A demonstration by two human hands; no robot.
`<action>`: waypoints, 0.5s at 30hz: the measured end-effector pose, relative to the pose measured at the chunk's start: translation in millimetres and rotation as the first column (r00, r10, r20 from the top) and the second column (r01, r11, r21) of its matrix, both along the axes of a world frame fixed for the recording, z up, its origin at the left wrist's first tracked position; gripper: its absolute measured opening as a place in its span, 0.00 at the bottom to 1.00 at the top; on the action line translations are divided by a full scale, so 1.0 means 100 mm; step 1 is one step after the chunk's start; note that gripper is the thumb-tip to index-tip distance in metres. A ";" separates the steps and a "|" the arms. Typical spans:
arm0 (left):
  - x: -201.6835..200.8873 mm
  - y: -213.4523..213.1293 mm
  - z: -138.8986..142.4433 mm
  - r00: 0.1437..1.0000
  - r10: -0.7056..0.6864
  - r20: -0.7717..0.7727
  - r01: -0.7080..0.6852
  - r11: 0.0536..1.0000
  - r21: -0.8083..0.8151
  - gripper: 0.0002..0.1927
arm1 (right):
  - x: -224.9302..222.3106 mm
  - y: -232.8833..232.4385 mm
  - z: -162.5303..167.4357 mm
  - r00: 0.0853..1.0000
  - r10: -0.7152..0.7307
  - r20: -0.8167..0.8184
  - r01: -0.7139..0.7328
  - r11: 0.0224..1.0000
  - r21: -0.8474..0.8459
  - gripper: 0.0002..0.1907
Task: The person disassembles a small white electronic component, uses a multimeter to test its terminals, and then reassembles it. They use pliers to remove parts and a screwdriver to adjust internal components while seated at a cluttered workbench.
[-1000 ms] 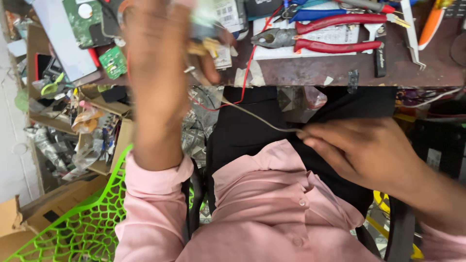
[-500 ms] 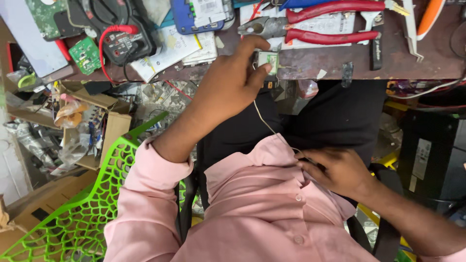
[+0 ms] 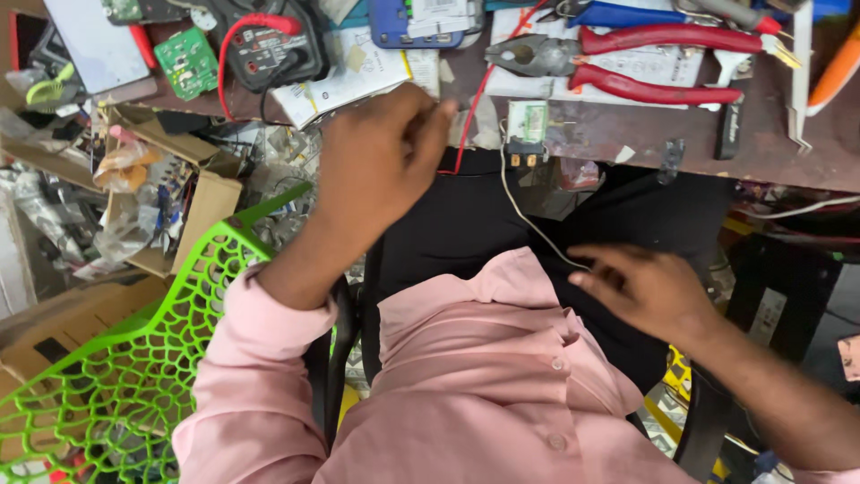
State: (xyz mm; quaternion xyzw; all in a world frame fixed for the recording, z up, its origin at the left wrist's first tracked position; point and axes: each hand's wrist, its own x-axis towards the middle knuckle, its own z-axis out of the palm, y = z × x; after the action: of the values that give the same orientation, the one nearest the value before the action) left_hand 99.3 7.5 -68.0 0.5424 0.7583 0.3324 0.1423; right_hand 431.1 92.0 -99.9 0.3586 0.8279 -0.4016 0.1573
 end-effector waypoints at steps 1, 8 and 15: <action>-0.09 -0.09 0.01 0.999 -0.023 -0.026 0.020 0.992 -0.129 0.13 | -0.02 0.04 0.00 1.000 -0.011 0.005 0.011 1.000 0.027 0.23; -0.10 -0.46 -0.27 0.987 0.041 0.158 0.030 0.907 -0.420 0.25 | -0.23 0.17 -0.03 0.987 -0.030 -0.155 0.025 0.999 -0.033 0.23; 0.23 -0.18 -0.69 0.988 -0.059 0.146 0.120 0.882 -0.455 0.27 | -0.37 0.38 0.18 0.968 0.042 -0.248 0.002 0.985 0.173 0.18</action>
State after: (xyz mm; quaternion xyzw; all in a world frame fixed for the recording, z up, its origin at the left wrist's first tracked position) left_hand 122.6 -10.6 -136.8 0.5050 0.7791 0.1691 0.3307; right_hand 394.6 130.4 -82.0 0.3087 0.8763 -0.3692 0.0238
